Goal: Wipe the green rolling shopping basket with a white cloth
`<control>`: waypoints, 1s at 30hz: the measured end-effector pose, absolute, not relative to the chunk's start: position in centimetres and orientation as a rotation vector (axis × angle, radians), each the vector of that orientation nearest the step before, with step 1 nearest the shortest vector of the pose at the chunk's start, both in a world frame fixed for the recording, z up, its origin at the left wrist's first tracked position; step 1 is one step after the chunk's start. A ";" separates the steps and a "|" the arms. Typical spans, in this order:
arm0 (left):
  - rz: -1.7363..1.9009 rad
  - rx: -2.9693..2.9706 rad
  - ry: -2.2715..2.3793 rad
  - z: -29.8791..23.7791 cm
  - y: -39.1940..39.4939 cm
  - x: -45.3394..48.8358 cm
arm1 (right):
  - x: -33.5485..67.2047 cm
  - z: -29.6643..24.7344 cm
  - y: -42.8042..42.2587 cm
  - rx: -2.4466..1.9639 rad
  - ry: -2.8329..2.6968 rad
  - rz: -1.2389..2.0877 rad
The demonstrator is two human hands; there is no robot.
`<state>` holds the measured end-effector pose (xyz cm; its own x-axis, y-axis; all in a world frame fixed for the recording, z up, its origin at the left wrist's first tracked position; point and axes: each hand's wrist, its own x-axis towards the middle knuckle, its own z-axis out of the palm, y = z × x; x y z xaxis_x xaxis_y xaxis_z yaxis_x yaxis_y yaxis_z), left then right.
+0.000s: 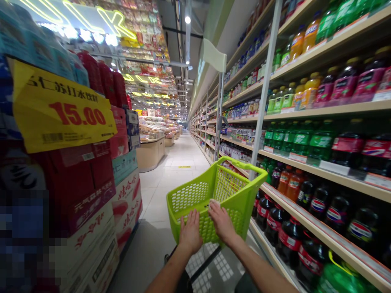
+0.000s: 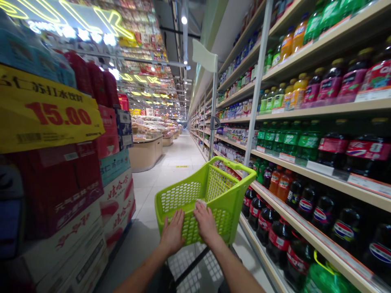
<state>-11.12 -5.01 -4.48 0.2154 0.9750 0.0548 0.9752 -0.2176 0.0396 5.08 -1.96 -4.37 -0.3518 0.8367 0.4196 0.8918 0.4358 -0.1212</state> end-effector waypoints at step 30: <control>-0.036 -2.486 -1.898 -5.2 -5.6 -12.8 | 3.7 -8.1 -4.4 -1.236 -2.353 -0.140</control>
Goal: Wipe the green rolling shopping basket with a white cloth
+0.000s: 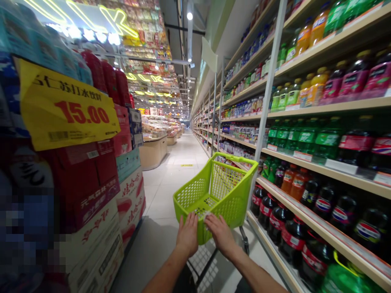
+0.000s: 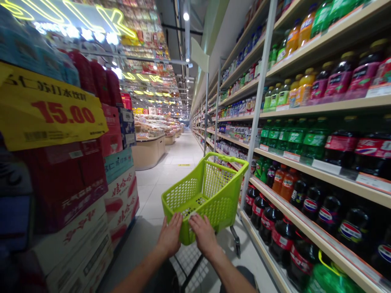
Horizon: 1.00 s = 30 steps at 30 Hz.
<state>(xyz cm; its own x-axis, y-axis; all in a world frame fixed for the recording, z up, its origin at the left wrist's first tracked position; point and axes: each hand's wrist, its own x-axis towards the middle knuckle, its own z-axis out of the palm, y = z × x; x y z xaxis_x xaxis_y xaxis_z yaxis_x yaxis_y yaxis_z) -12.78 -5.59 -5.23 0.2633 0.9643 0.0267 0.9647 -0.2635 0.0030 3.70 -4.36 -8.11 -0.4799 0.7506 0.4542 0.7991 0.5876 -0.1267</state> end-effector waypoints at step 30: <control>-0.056 -2.521 -1.868 -5.2 -4.1 -10.5 | 6.2 -12.9 -5.3 -1.047 -2.024 -0.633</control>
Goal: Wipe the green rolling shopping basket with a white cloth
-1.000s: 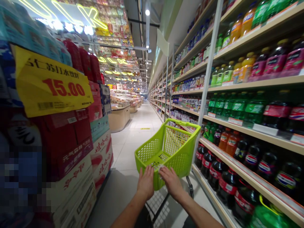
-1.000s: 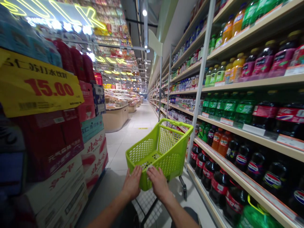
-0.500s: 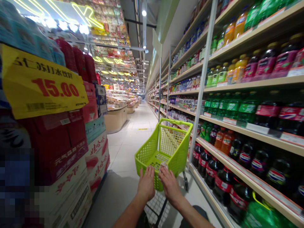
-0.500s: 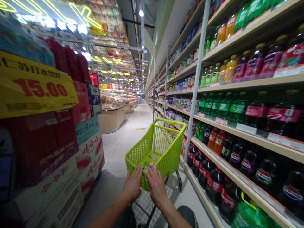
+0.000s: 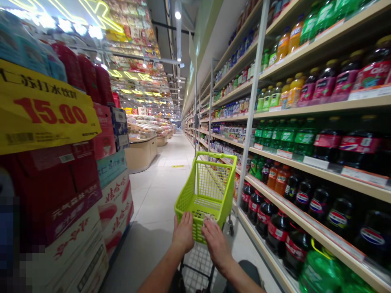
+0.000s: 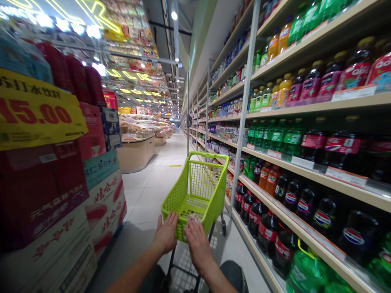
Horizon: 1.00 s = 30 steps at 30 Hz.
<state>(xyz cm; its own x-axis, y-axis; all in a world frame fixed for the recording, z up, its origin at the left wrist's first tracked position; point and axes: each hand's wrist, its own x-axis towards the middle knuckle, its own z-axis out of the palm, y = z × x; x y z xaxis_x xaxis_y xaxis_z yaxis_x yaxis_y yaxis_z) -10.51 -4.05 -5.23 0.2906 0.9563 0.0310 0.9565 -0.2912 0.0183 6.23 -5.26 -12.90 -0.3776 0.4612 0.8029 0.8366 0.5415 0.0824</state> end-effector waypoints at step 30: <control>-0.186 -2.703 -1.663 -5.0 -5.1 -8.7 | 5.8 -12.7 -3.6 -1.259 -1.866 -0.551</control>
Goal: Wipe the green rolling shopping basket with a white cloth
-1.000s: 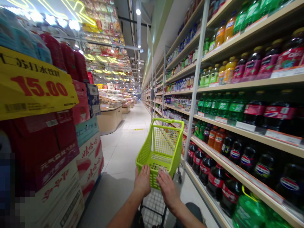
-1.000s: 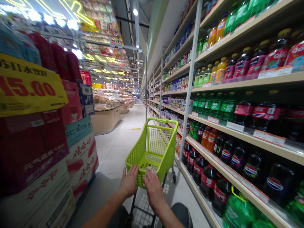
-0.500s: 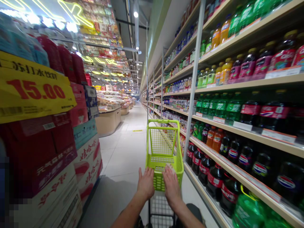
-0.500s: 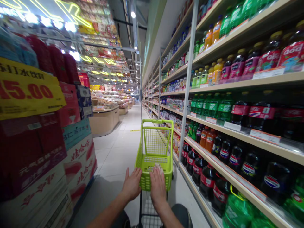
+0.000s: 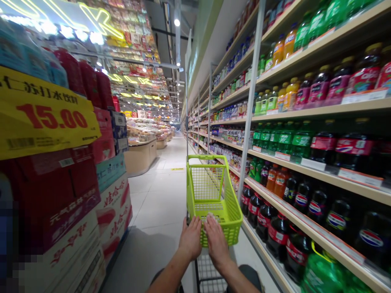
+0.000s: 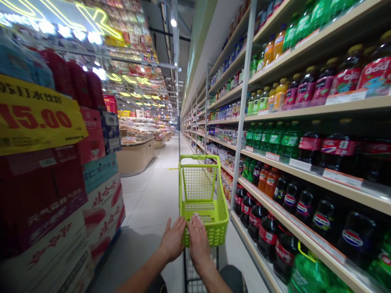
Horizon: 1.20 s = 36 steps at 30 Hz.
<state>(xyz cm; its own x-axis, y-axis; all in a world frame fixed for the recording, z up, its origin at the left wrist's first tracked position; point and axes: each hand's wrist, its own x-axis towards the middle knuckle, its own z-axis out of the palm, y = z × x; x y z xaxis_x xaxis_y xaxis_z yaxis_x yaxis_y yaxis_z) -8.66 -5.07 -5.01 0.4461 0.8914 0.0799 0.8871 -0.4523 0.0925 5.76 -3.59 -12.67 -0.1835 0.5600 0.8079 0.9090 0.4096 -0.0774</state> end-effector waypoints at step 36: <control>0.211 2.434 1.645 -4.5 -4.9 -10.1 | 10.0 -10.9 -3.5 -1.422 -1.867 -0.512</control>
